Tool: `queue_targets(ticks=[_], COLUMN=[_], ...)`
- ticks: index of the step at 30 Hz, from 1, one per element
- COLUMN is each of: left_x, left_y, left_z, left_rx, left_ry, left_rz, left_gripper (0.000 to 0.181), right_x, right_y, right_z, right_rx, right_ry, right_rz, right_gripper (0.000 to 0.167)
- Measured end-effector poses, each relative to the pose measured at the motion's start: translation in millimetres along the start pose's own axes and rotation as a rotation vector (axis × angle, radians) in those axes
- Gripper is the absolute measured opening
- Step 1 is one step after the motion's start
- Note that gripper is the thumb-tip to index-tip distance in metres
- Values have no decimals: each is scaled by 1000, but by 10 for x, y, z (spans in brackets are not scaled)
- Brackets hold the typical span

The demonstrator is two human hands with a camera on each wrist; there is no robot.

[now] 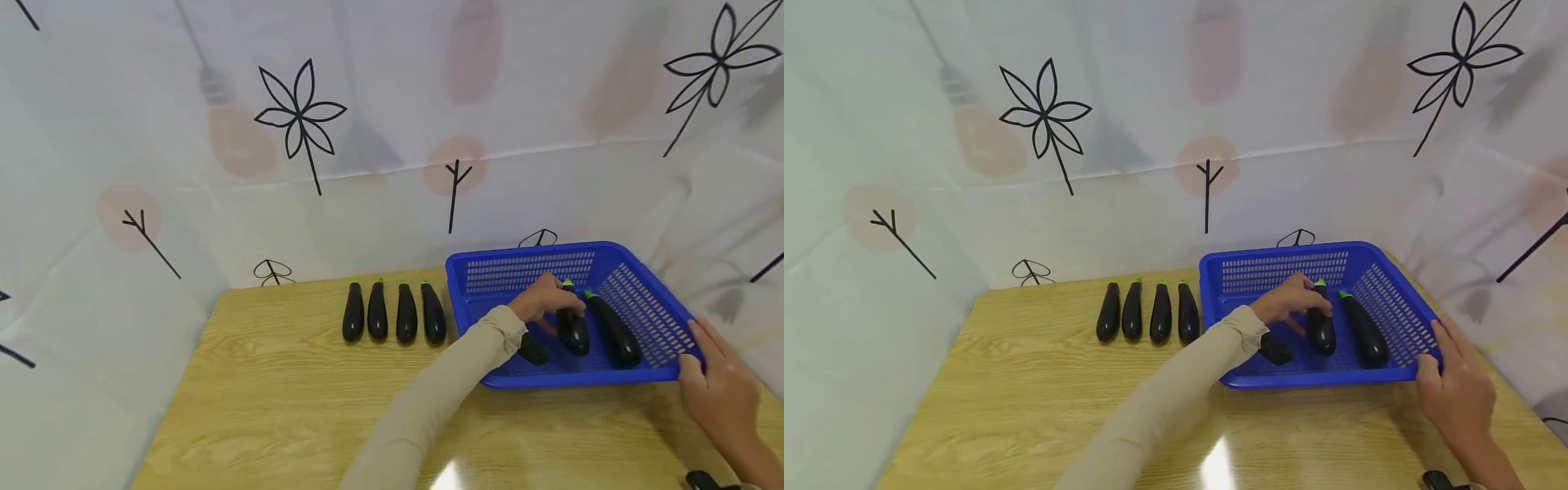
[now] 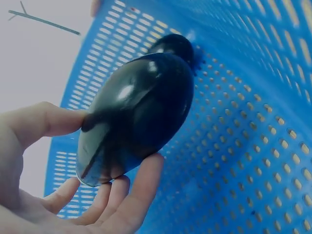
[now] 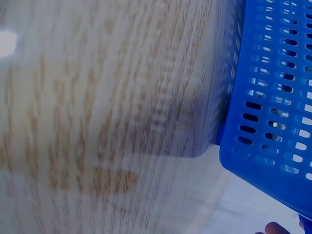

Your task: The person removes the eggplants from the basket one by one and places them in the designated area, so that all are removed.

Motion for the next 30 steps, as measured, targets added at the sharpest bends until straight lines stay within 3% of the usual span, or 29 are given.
queue_targets(ticks=[3, 8, 15, 30], left_x=[92, 165, 232, 233], left_y=[56, 143, 271, 547], left_z=[-54, -115, -137, -239], left_rx=[-15, -43, -106, -144], left_ry=[1, 34, 93, 126], left_rz=[29, 31, 61, 96], left_gripper=[16, 39, 41, 42], right_x=[-2, -29, -26, -15], right_y=[-2, -17, -10, -23], right_z=[-29, -56, -2, 16], right_rx=[20, 54, 24, 35], right_ry=[4, -5, 6, -7], right_rz=[-6, -21, 0, 2], right_gripper=[55, 55, 55, 54])
Point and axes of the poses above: each hand's wrist, its own y-axis away from the middle knuckle, its own z-axis out of the palm, x = y × z, the point moved 9 cm from there along -y, towards the middle knuckle, and after that the axes turned 2 degrees about -x, right-handed, at the moved point
